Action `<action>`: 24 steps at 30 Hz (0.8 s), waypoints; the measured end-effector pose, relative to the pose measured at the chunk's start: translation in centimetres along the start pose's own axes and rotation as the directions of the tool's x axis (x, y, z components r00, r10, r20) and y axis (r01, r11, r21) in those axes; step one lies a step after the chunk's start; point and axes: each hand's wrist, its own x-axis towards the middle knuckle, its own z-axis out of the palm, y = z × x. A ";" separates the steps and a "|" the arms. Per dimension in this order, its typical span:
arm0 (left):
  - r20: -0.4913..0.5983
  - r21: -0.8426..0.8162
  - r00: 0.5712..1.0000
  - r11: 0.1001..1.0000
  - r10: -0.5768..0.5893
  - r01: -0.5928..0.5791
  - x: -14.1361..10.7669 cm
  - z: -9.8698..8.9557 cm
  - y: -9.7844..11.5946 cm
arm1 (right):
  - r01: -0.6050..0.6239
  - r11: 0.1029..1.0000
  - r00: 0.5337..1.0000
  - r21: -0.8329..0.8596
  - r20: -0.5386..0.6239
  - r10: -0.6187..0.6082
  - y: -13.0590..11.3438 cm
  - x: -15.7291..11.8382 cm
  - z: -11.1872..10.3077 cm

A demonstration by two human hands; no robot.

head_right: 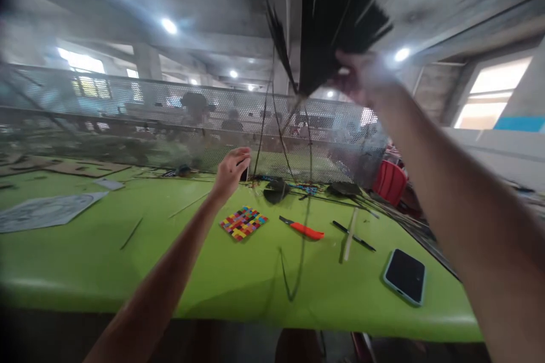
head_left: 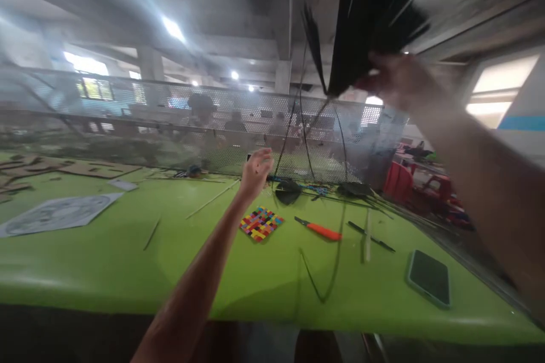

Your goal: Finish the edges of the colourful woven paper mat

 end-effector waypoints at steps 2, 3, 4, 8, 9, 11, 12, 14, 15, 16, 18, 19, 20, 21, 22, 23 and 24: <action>0.092 -0.187 0.995 0.981 -0.029 0.046 -0.7 0.7 2.2 | -0.107 0.994 0.991 0.020 0.077 0.106 2.7 -1.5 -0.4; 0.149 -0.270 0.987 0.958 -0.060 0.099 -1.3 1.1 3.1 | -0.130 0.991 0.990 0.018 0.062 0.129 4.4 -2.3 -0.9; 0.211 -0.342 0.972 0.925 -0.099 0.168 -1.8 1.5 3.8 | -0.156 0.987 0.987 0.031 0.050 0.155 6.2 -3.0 -1.5; 0.422 -0.504 0.877 0.745 -0.229 0.438 -3.6 2.8 4.6 | -0.272 0.961 0.962 0.048 0.045 0.270 12.5 -6.0 -2.9; 0.426 -0.497 0.866 0.732 -0.262 0.466 -3.8 3.0 4.2 | -0.314 0.947 0.949 0.066 0.063 0.310 13.6 -6.7 -3.0; 0.364 -0.435 0.868 0.762 -0.338 0.479 -4.1 3.1 2.9 | -0.374 0.920 0.927 0.115 0.087 0.365 15.4 -8.0 -3.2; 0.317 -0.388 0.873 0.790 -0.369 0.475 -4.2 3.1 2.1 | -0.391 0.909 0.920 0.148 0.080 0.383 16.2 -8.6 -3.3; 0.258 -0.270 0.880 0.844 -0.399 0.463 -4.5 2.9 0.3 | -0.408 0.889 0.912 0.209 0.037 0.409 17.6 -9.7 -3.6; 0.251 -0.191 0.879 0.870 -0.405 0.455 -4.7 2.8 -0.7 | -0.416 0.879 0.905 0.232 0.016 0.424 18.4 -10.2 -3.9; 0.253 -0.100 0.876 0.890 -0.411 0.446 -4.8 2.6 -1.6 | -0.428 0.869 0.897 0.249 0.002 0.441 19.2 -10.7 -4.2; 0.251 0.067 0.870 0.904 -0.424 0.422 -4.9 2.4 -3.2 | -0.456 0.849 0.879 0.266 -0.011 0.476 20.9 -11.8 -4.8; 0.241 0.129 0.869 0.902 -0.431 0.412 -4.8 2.3 -4.0 | -0.472 0.839 0.870 0.270 -0.014 0.494 21.8 -12.3 -5.2; 0.227 0.173 0.872 0.899 -0.433 0.401 -4.7 2.2 -4.7 | -0.488 0.829 0.859 0.273 -0.021 0.512 22.6 -12.9 -5.5; 0.214 0.202 0.878 0.898 -0.429 0.390 -4.6 2.2 -5.3 | -0.502 0.820 0.848 0.275 -0.031 0.529 23.3 -13.5 -5.8; 0.209 0.221 0.882 0.899 -0.422 0.377 -4.4 2.1 -5.8 | -0.512 0.813 0.838 0.278 -0.045 0.544 24.1 -14.1 -6.1; 0.210 0.240 0.886 0.900 -0.414 0.364 -4.3 2.1 -6.3 | -0.519 0.807 0.830 0.282 -0.060 0.554 24.8 -14.7 -6.4; 0.221 0.256 0.887 0.901 -0.406 0.349 -4.3 2.0 -6.6 | -0.521 0.804 0.825 0.288 -0.074 0.561 25.4 -15.3 -6.7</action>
